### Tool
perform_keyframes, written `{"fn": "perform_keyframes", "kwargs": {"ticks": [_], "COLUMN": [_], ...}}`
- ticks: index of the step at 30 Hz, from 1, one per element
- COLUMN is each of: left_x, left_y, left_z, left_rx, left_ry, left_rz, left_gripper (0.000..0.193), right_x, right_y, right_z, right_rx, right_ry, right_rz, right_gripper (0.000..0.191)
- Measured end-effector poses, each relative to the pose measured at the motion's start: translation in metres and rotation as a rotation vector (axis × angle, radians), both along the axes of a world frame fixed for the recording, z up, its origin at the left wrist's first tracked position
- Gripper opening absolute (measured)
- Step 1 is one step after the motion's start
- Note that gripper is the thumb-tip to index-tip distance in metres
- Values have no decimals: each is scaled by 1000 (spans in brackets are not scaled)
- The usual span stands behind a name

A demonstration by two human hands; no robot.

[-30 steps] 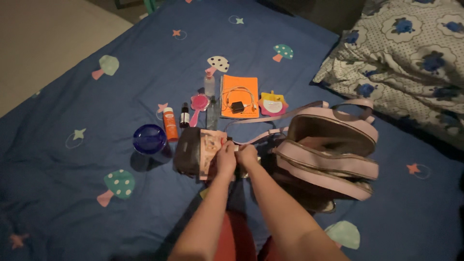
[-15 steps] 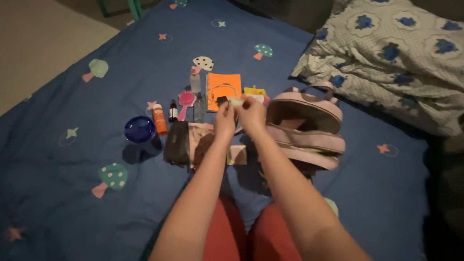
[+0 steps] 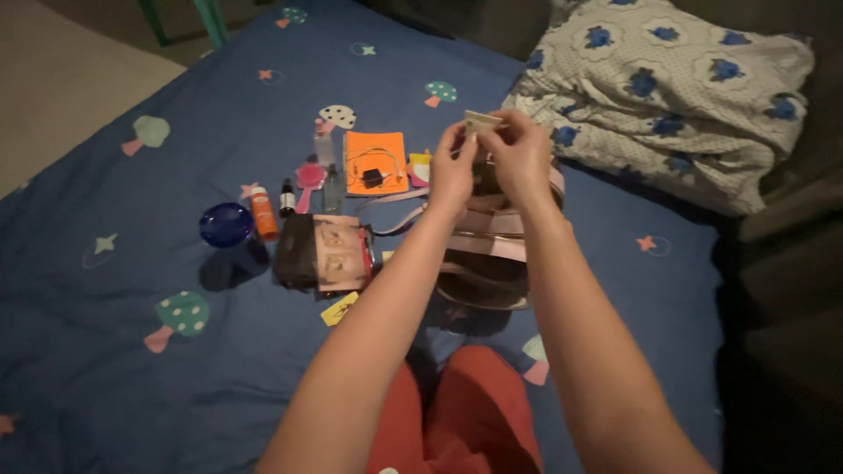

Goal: The person sits on a bed and packs a pink backpack with items laid out on the bed, placing cosmetics, bottles, a notebook, a pouch, charging cables and pens into the bag's compartments and zipping them shut.

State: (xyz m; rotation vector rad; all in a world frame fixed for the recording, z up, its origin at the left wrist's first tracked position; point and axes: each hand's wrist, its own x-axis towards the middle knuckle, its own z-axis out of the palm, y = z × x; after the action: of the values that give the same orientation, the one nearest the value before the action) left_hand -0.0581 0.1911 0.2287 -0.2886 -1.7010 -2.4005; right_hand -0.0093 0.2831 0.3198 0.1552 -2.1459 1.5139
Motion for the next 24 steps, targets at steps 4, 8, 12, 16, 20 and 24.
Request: {"fn": "perform_keyframes", "kwargs": {"ticks": [4, 8, 12, 16, 20, 24], "left_x": [1, 2, 3, 6, 5, 14], "left_y": [40, 66, 82, 91, 95, 98], "left_z": [-9, -32, -46, -54, -60, -55], "left_rx": [-14, -107, -292, -467, -463, -537], "left_ry": [33, -16, 19, -41, 26, -42], "left_rz": [-59, -163, -153, -126, -134, -125], "left_gripper": [33, 34, 38, 37, 34, 30], "right_x": [17, 33, 41, 40, 37, 26], "right_y": [36, 64, 84, 98, 113, 127], "right_z": [2, -9, -29, -55, -77, -96], "right_rx": [72, 203, 338, 417, 486, 618], "right_ry": [-52, -69, -149, -184, -280, -388], "right_rz": [-116, -233, -345, -381, -354, -347], "right_gripper": [23, 23, 18, 20, 21, 15]}}
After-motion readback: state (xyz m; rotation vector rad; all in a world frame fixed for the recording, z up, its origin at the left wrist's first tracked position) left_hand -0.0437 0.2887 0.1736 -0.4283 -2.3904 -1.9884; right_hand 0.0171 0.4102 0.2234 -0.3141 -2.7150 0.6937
